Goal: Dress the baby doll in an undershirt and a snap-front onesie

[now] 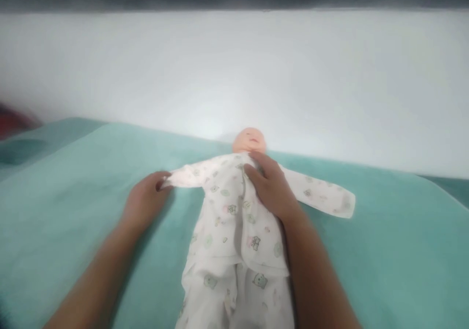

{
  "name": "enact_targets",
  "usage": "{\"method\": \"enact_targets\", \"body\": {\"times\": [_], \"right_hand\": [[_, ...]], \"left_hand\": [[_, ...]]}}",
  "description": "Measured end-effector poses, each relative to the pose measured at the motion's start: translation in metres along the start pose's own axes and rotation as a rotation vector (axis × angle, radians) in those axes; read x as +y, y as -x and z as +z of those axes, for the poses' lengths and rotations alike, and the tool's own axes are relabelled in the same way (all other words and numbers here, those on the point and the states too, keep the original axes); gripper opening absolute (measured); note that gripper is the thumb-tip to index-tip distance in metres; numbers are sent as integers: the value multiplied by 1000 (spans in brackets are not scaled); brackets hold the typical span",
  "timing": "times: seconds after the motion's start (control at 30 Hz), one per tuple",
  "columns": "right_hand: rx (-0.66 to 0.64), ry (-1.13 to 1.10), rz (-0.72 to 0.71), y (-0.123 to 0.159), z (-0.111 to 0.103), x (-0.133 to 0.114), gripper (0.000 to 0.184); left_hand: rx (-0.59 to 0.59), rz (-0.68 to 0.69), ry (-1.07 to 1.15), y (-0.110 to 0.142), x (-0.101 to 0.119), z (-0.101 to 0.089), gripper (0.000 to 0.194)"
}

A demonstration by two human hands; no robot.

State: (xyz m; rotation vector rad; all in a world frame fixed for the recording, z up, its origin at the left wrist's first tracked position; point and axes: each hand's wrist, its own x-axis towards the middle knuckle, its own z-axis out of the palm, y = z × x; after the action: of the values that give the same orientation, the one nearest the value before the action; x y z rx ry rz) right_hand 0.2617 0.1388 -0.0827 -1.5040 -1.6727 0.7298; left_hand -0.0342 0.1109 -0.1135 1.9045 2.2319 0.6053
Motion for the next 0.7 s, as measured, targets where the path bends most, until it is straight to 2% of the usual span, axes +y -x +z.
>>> {"method": "enact_targets", "body": {"times": [0.13, 0.3, 0.4, 0.53, 0.6, 0.7], "right_hand": [[6, 2, 4, 0, 0, -1, 48], [4, 5, 16, 1, 0, -3, 47], [2, 11, 27, 1, 0, -4, 46], [7, 1, 42, 0, 0, -3, 45], [10, -5, 38, 0, 1, -2, 45], [27, -11, 24, -1, 2, 0, 45]], "left_hand": [[200, 43, -120, 0, -5, -3, 32], [267, 17, -257, -3, -14, 3, 41], [390, 10, -172, -2, -14, 6, 47], [551, 196, 36, 1, -5, 8, 42], [502, 320, 60, 2, 0, 13, 34], [264, 501, -2, 1, 5, 23, 38]]}}
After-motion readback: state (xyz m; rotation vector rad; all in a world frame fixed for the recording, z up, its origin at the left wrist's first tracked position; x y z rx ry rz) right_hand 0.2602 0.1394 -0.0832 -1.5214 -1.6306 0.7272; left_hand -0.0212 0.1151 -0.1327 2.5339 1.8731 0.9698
